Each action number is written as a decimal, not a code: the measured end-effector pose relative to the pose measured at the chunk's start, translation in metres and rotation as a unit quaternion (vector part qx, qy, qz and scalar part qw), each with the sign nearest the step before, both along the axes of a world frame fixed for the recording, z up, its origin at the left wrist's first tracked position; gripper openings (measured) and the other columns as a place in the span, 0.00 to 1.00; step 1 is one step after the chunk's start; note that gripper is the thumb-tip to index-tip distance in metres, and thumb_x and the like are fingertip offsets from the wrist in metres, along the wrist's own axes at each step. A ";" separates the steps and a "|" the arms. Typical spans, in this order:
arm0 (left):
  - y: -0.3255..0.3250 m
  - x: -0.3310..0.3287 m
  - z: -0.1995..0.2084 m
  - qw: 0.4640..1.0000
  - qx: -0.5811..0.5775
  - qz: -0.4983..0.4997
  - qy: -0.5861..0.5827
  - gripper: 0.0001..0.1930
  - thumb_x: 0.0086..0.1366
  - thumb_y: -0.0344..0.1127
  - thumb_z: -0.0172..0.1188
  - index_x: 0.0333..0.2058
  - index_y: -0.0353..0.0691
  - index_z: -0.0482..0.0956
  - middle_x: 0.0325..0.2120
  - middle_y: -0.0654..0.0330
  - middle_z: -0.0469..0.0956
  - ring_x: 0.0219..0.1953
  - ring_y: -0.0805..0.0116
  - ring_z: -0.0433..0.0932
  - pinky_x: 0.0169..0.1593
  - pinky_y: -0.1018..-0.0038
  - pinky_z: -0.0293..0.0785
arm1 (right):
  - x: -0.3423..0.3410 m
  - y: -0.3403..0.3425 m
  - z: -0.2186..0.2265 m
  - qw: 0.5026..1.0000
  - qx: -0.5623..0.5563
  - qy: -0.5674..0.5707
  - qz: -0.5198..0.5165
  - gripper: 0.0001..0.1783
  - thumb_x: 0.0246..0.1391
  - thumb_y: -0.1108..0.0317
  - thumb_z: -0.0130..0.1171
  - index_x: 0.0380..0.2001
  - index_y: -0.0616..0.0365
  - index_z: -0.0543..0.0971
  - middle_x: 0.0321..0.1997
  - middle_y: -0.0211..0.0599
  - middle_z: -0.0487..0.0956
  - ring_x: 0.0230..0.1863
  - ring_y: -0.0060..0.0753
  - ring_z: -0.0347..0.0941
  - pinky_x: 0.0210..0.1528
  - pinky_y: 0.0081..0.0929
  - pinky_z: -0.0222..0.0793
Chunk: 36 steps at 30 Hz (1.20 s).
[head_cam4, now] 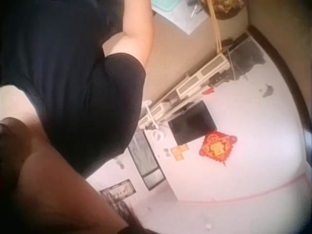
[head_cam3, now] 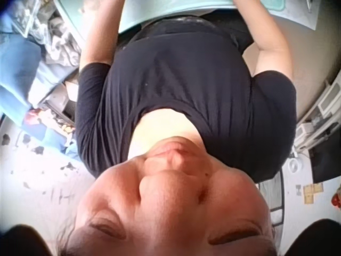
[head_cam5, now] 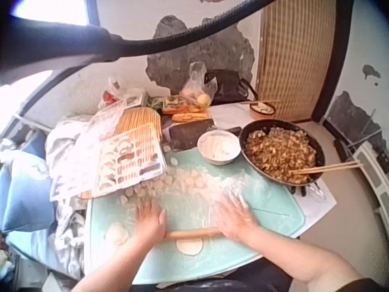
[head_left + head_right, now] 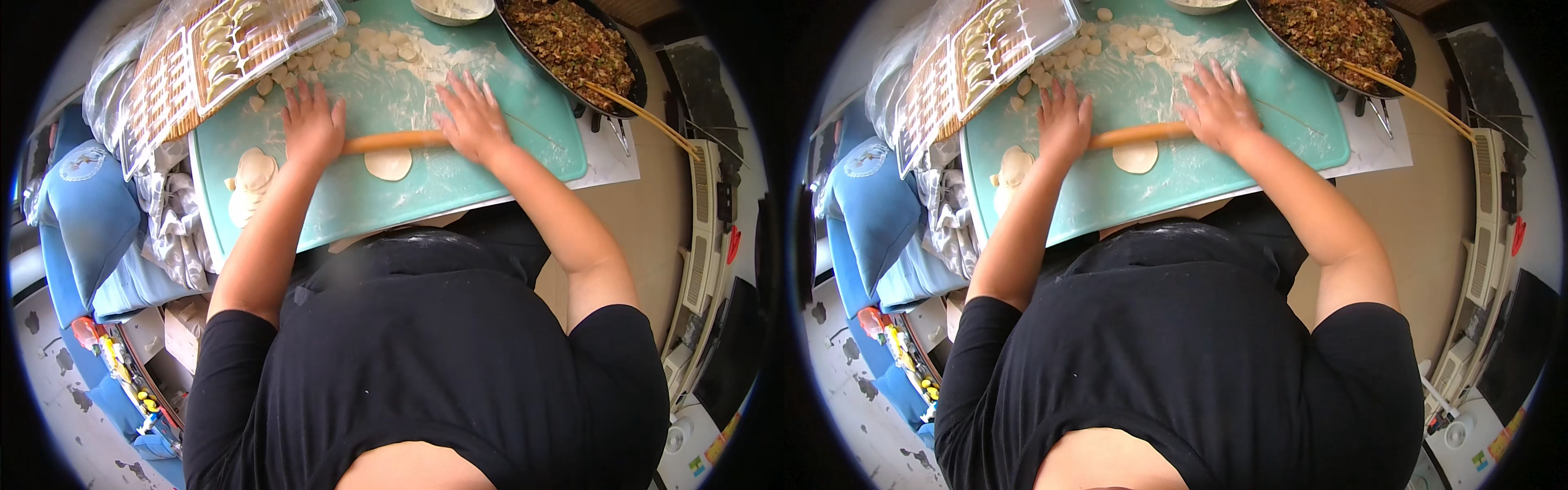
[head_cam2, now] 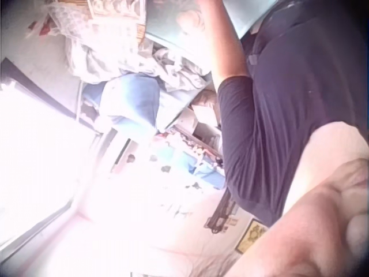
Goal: The person rolls small dough balls into thin circular wrappers using a rolling pin on a floured cutting board. They then use chopsticks to place a meat and vegetable filling onto each wrapper, fold the edges, and seal the dumplings. Finished dumplings are placed into a plastic tray.
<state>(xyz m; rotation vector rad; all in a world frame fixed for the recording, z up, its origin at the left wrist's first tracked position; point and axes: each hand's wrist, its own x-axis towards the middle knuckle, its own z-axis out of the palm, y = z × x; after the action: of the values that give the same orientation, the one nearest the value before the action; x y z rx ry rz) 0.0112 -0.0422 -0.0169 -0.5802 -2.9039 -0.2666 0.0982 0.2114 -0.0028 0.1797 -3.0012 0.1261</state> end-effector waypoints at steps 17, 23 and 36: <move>-0.005 0.074 0.041 0.931 0.175 -0.097 -0.307 0.08 0.53 0.34 0.60 0.32 0.40 0.76 0.31 0.56 0.75 0.35 0.53 0.74 0.38 0.65 0.70 | 0.095 -0.008 0.028 0.962 -0.208 -0.051 0.168 0.19 0.42 0.66 0.62 0.41 0.55 0.72 0.37 0.33 0.73 0.40 0.41 0.69 0.41 0.38 0.65; -0.032 0.078 0.023 0.988 0.013 -0.151 -0.018 0.20 0.63 0.41 0.48 0.51 0.41 0.67 0.53 0.51 0.65 0.57 0.48 0.61 0.57 0.56 0.57 | 0.073 -0.021 0.009 0.983 -0.137 -0.060 0.103 0.21 0.52 0.57 0.54 0.47 0.56 0.71 0.63 0.42 0.57 0.65 0.46 0.50 0.64 0.43 0.47; -0.037 0.054 0.001 0.997 -0.011 -0.050 -0.054 0.28 0.65 0.47 0.39 0.60 0.39 0.56 0.64 0.47 0.48 0.65 0.43 0.44 0.63 0.48 0.41 | 0.019 -0.034 0.021 0.986 0.001 -0.094 0.137 0.30 0.57 0.46 0.43 0.58 0.50 0.64 0.69 0.38 0.50 0.70 0.43 0.40 0.68 0.46 0.34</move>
<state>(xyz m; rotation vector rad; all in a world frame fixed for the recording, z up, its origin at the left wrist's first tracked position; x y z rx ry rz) 0.0651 -0.0793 -0.0161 -0.7376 -2.9902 -0.2875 0.1175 0.1773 0.0179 0.6135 -3.1446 0.1765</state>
